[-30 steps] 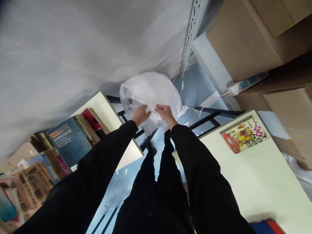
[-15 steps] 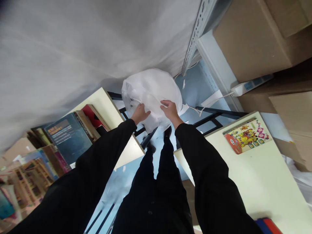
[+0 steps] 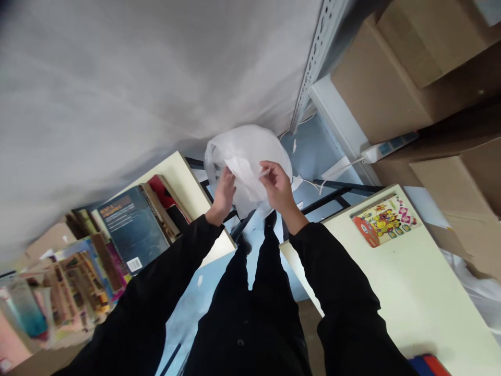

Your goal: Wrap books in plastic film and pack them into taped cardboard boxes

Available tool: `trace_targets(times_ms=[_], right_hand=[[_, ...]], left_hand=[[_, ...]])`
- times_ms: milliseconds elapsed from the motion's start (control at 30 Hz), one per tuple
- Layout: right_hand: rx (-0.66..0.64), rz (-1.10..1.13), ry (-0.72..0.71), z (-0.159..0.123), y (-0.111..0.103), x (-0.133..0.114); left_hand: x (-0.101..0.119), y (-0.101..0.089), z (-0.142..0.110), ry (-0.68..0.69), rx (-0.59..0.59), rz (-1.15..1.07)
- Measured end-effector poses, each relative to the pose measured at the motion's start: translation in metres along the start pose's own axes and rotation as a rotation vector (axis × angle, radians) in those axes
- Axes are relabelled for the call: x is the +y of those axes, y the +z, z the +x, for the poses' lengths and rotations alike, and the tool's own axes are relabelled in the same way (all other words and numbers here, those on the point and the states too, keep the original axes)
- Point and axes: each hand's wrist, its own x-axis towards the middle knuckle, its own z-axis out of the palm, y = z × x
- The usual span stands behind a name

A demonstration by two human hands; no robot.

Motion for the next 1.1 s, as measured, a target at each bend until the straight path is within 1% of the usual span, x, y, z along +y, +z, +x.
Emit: trace_targets(times_ms=[67, 133, 167, 233, 300, 367, 433, 500, 633, 700, 767, 933, 1000, 1033, 1100], right_hand=[[-0.054, 0.088, 0.070, -0.003, -0.006, -0.013], [-0.137, 0.183, 0.140, -0.008, -0.010, -0.031], [-0.178, 0.223, 0.169, -0.011, -0.012, -0.041], [-0.246, 0.281, 0.201, -0.018, -0.013, -0.064], [-0.281, 0.315, 0.196, -0.027, -0.011, -0.089], [-0.285, 0.330, 0.155, -0.039, -0.008, -0.115], [-0.248, 0.336, 0.081, -0.052, -0.003, -0.140], [-0.169, 0.345, -0.006, -0.067, 0.000, -0.163], [0.100, 0.348, -0.187, -0.100, -0.002, -0.198], [0.233, 0.307, -0.268, -0.119, -0.008, -0.209], [0.337, 0.230, -0.336, -0.140, -0.015, -0.216], [0.523, -0.046, -0.473, -0.197, -0.033, -0.233], [0.535, -0.116, -0.510, -0.220, -0.035, -0.239], [0.503, -0.143, -0.512, -0.230, -0.034, -0.241], [0.370, -0.205, -0.463, -0.246, -0.028, -0.243]], left_hand=[[0.019, -0.005, -0.020, 0.017, -0.080, -0.062], [0.038, -0.012, -0.031, 0.077, -0.132, -0.019], [0.048, -0.016, -0.033, 0.130, -0.142, 0.027], [0.069, -0.022, -0.036, 0.288, -0.163, 0.128], [0.094, -0.025, -0.041, 0.486, -0.208, 0.229], [0.120, -0.025, -0.051, 0.661, -0.242, 0.311], [0.144, -0.023, -0.065, 0.753, -0.256, 0.330], [0.163, -0.021, -0.082, 0.745, -0.285, 0.262], [0.185, -0.024, -0.114, 0.636, -0.402, 0.028], [0.191, -0.027, -0.128, 0.624, -0.416, -0.034], [0.197, -0.029, -0.140, 0.616, -0.419, -0.074], [0.213, -0.028, -0.169, 0.548, -0.477, -0.125], [0.220, -0.025, -0.180, 0.573, -0.478, -0.112], [0.224, -0.023, -0.185, 0.589, -0.481, -0.113], [0.231, -0.019, -0.195, 0.599, -0.503, -0.129]])
